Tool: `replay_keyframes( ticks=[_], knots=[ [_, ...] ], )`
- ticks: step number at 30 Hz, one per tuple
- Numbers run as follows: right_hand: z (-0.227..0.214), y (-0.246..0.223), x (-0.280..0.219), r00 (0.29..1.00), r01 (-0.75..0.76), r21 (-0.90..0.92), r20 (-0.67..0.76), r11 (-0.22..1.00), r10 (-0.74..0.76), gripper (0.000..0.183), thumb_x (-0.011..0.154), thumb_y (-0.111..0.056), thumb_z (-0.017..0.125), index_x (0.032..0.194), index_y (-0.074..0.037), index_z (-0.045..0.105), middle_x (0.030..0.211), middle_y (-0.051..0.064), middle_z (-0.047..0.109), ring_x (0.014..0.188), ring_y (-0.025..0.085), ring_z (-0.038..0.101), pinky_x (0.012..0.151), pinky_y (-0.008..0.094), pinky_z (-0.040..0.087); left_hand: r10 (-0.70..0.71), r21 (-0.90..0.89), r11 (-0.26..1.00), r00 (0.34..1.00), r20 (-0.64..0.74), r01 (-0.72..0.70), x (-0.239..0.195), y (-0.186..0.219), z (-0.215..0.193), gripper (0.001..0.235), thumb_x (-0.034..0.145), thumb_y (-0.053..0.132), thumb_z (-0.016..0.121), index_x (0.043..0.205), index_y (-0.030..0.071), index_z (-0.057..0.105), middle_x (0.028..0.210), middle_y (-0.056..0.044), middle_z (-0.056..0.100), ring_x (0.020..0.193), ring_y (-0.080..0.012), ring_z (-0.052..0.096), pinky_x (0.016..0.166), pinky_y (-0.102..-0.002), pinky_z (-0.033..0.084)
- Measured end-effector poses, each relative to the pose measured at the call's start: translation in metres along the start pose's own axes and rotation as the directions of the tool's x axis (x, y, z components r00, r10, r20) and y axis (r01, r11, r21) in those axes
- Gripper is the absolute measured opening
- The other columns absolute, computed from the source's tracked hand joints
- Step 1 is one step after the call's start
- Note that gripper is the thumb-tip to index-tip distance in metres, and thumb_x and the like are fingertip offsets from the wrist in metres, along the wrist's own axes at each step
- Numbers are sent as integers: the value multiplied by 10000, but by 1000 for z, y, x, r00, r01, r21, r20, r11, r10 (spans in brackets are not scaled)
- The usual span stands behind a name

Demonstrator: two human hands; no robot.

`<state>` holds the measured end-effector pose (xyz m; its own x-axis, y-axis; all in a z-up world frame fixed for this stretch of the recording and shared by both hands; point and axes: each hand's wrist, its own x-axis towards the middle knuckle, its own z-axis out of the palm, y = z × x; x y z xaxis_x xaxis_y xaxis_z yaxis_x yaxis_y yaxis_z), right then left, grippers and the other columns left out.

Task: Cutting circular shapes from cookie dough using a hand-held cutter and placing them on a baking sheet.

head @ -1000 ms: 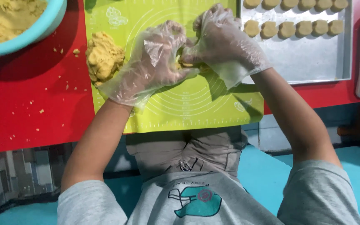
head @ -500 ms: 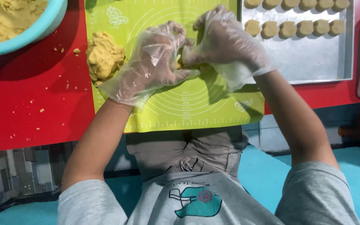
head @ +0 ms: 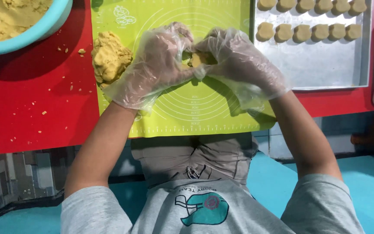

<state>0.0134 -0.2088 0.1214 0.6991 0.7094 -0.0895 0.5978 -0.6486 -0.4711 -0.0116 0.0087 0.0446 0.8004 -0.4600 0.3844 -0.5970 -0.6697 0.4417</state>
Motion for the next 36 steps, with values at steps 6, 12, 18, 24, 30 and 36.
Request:
replay_keyframes(
  ticks=[6, 12, 18, 24, 30, 36],
  knots=[
    [-10, -6, 5, 997, 74, 135, -18, 988, -73, 369, 845, -41, 762, 1203, -9, 674, 987, 95, 651, 760, 161, 601, 631, 178, 518, -102, -26, 995, 964, -245, 99, -17, -35, 57, 1075, 799, 780, 747, 1251, -151, 454, 1350, -330, 369, 1309, -452, 408, 1171, -497, 374],
    [5, 6, 5, 990, 125, -223, 87, 967, -108, 405, 1009, -129, 569, 1404, -213, 603, 1045, 83, 679, 544, 135, 590, 436, 193, 523, -56, -71, 996, 998, 9, 56, 2, -11, 15, 996, 823, 893, 403, 1235, 15, 630, 1419, -402, 500, 1387, -531, 415, 1205, -600, 186],
    [28, 38, 7, 868, 254, -730, -118, 635, -483, 276, 1165, -314, 468, 1020, -97, 558, 764, -18, 555, 515, 26, 494, 416, 131, 469, -76, -22, 997, 991, 113, 79, 11, 3, -7, 977, 898, 823, 501, 1305, -58, 609, 1358, -348, 565, 1316, -476, 493, 1187, -542, 263],
    [38, 30, -6, 911, 35, -921, 189, -388, -367, 186, 1178, -246, 384, 1251, -102, 477, 876, -1, 488, 782, 125, 530, 903, 306, 481, 82, -132, 986, 986, -143, -101, 13, 14, -21, 548, 949, 518, 781, 981, -28, 761, 905, -140, 747, 761, -205, 714, 622, -266, 607],
    [60, 25, -10, 945, 22, -419, -288, 908, -156, 132, 1023, -40, 661, 898, -63, 623, 743, 11, 522, 624, 104, 459, 547, 182, 409, 35, -307, 942, 952, -306, -133, -6, -1, 15, 515, 895, 494, 763, 878, -20, 726, 702, -86, 669, 586, -152, 632, 527, -249, 534],
    [73, 16, -14, 982, -149, -888, -184, 435, -39, 325, 1106, -414, 482, 918, -166, 578, 688, -61, 468, 550, 38, 390, 466, 165, 384, -221, 68, 971, 969, -108, 229, -6, 34, 3, 329, 914, 345, 892, 748, 96, 754, 592, -30, 666, 467, -114, 553, 420, -261, 451]
  ],
)
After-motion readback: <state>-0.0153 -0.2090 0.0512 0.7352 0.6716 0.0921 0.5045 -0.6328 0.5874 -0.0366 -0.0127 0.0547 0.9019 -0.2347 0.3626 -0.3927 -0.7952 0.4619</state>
